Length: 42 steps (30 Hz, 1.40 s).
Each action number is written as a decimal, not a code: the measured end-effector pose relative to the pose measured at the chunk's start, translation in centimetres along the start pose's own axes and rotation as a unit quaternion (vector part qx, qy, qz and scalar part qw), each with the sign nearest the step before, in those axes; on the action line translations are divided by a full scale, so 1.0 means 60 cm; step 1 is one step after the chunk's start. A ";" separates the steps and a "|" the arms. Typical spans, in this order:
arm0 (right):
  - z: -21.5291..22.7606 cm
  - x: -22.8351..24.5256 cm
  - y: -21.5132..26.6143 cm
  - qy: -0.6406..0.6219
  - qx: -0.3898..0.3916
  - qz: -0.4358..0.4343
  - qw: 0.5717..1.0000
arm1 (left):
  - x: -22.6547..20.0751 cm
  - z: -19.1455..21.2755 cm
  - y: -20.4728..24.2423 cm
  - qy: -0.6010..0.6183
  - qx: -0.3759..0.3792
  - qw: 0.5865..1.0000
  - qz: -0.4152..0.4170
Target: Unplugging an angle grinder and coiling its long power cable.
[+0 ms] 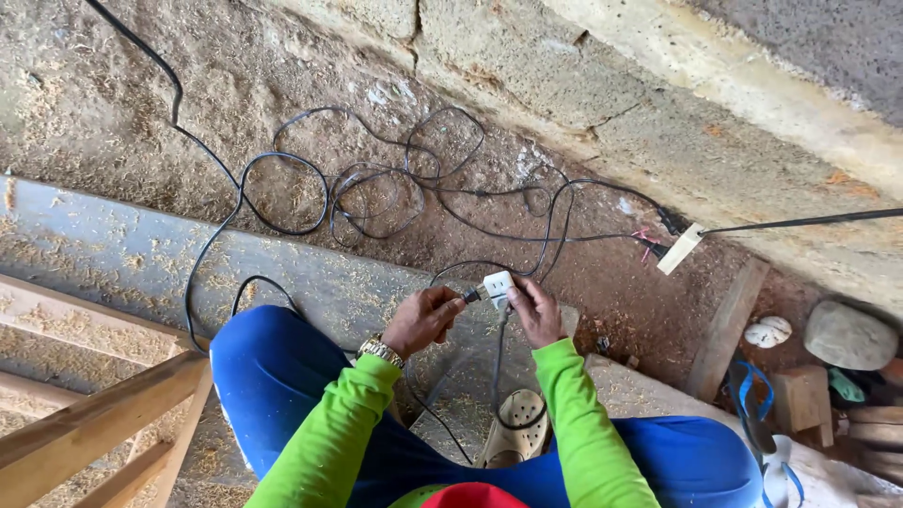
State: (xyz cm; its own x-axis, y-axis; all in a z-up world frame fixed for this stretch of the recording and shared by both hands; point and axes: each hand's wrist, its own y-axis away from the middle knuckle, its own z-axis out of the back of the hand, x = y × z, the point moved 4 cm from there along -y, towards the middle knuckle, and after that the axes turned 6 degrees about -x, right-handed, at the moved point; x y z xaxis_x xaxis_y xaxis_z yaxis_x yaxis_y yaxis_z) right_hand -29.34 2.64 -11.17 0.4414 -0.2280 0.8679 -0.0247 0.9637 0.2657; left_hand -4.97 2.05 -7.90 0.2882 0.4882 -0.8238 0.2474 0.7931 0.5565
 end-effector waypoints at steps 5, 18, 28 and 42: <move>-0.005 0.048 0.008 -0.164 -0.010 -0.007 0.986 | -0.031 0.002 0.013 0.011 -0.007 1.000 -0.005; -0.027 0.043 0.029 -0.151 -0.070 -0.075 0.983 | -0.030 -0.018 0.016 -0.130 -0.108 0.984 -0.059; -0.040 0.040 0.033 -0.096 -0.048 -0.080 0.991 | -0.025 -0.010 0.022 -0.169 -0.176 0.968 -0.053; -0.059 0.026 0.039 -0.008 0.012 -0.003 1.000 | 0.038 -0.036 0.001 -0.147 -0.163 0.970 -0.105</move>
State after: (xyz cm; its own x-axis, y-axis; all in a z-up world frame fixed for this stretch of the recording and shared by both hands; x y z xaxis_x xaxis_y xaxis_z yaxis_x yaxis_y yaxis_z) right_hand -25.51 5.05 -10.68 0.4268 -0.2364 0.8729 -0.0443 0.9586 0.2813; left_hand -6.31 3.99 -9.96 0.5262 0.2171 -0.8222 0.0378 0.9599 0.2776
